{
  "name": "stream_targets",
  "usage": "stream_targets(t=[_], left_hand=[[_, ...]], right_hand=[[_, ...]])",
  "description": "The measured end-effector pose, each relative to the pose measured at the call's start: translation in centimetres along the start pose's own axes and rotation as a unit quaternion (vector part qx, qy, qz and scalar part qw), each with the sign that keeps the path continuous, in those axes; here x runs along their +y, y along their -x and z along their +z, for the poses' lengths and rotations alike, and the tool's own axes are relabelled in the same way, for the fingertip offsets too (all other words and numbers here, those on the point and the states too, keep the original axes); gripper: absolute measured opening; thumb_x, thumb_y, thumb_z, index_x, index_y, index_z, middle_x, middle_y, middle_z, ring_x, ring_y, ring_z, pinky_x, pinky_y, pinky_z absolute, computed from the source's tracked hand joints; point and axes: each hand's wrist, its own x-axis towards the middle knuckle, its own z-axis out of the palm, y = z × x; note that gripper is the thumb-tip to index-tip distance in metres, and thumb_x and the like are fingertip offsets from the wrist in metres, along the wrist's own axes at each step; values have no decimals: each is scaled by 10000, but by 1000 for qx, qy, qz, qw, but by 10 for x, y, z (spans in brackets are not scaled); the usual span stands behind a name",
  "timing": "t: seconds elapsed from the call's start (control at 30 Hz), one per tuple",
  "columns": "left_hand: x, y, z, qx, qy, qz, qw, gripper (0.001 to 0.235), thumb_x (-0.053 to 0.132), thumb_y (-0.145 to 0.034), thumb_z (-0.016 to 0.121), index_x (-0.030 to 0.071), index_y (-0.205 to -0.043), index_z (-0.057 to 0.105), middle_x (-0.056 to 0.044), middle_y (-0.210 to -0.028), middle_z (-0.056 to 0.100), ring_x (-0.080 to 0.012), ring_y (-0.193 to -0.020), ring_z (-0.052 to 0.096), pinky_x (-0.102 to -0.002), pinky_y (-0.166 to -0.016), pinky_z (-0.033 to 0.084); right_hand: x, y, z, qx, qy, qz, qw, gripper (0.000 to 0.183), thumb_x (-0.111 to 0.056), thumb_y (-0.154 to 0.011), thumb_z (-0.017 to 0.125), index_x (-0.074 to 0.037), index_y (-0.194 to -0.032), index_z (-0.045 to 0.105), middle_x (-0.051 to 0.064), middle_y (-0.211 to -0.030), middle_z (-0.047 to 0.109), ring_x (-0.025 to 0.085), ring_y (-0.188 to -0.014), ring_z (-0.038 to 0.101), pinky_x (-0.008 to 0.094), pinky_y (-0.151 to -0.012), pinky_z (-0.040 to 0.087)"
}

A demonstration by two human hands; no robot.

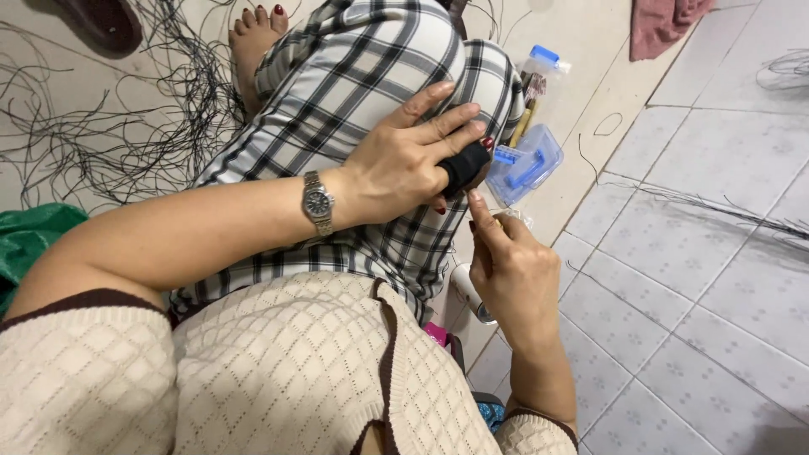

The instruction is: The person sits on the floor and sews a brown shoe using a needle and black thread. They repeatedly insert the needle into the shoe's sole and pull the thread through to secure it. The person adjusts the shoe's position and pulls the thread taut during the process.

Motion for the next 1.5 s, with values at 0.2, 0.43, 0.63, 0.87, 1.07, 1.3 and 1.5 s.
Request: stream_targets(t=[0.2, 0.43, 0.63, 0.87, 1.07, 1.3, 1.5], left_hand=[[-7, 4, 29, 54, -16, 9, 998, 263, 401, -797, 777, 140, -824, 786, -119, -1369, 690, -270, -1405, 511, -481, -1300, 117], [-7, 10, 17, 48, -68, 23, 996, 465, 572, -640, 925, 179, -864, 819, -79, -1433, 633, -296, -1496, 338, -476, -1324, 39], [-9, 15, 10, 108, -43, 49, 992, 463, 343, -727, 934, 73, -1078, 796, -127, -1548, 505, -330, -1448, 431, -588, -1282, 162], [3, 15, 32, 12, 6, 26, 1000, 504, 382, -591, 955, 107, -986, 808, -138, -1523, 528, -337, -1461, 401, -516, -1305, 161], [4, 15, 32, 27, 24, 17, 999, 437, 353, -634, 953, 89, -949, 805, -152, -1535, 512, -345, -1449, 421, -513, -1298, 172], [12, 13, 6, 10, 33, -11, 999, 382, 321, -682, 905, 89, -969, 806, -167, -1488, 576, -316, -1445, 447, -446, -1297, 130], [12, 11, -6, 7, 69, -36, 997, 445, 316, -814, 755, -12, -1114, 773, -210, -1453, 607, -303, -1408, 515, -391, -1277, 173]], right_hand=[[-7, -8, 4, 12, 65, -25, 997, 340, -71, -898, 716, -122, -1231, 758, 128, -910, 731, 295, -638, 668, 401, -517, 528], [10, 12, 32, 97, -61, -21, 993, 390, -16, -908, 720, -149, -1275, 731, 176, -947, 742, 395, -870, 733, 471, -626, 591], [13, 17, 54, 173, -174, -19, 969, 398, 25, -912, 733, -112, -1286, 717, 189, -1000, 752, 396, -961, 744, 429, -679, 599], [35, 31, 75, 152, -262, -1, 953, 279, 10, -909, 704, 17, -1187, 679, 153, -921, 737, 352, -778, 741, 387, -568, 569], [43, 31, 78, 124, -272, -21, 954, 300, -4, -917, 684, 8, -1209, 614, 136, -900, 739, 325, -734, 727, 374, -557, 558], [-12, 26, 5, 33, -48, 8, 998, 408, -95, -922, 708, -100, -1325, 642, 75, -867, 637, 255, -625, 584, 362, -516, 457], [-10, 67, -41, 9, 37, 116, 993, 519, 52, -880, 710, -80, -1380, 666, 107, -1005, 724, 199, -620, 570, 352, -577, 439]])
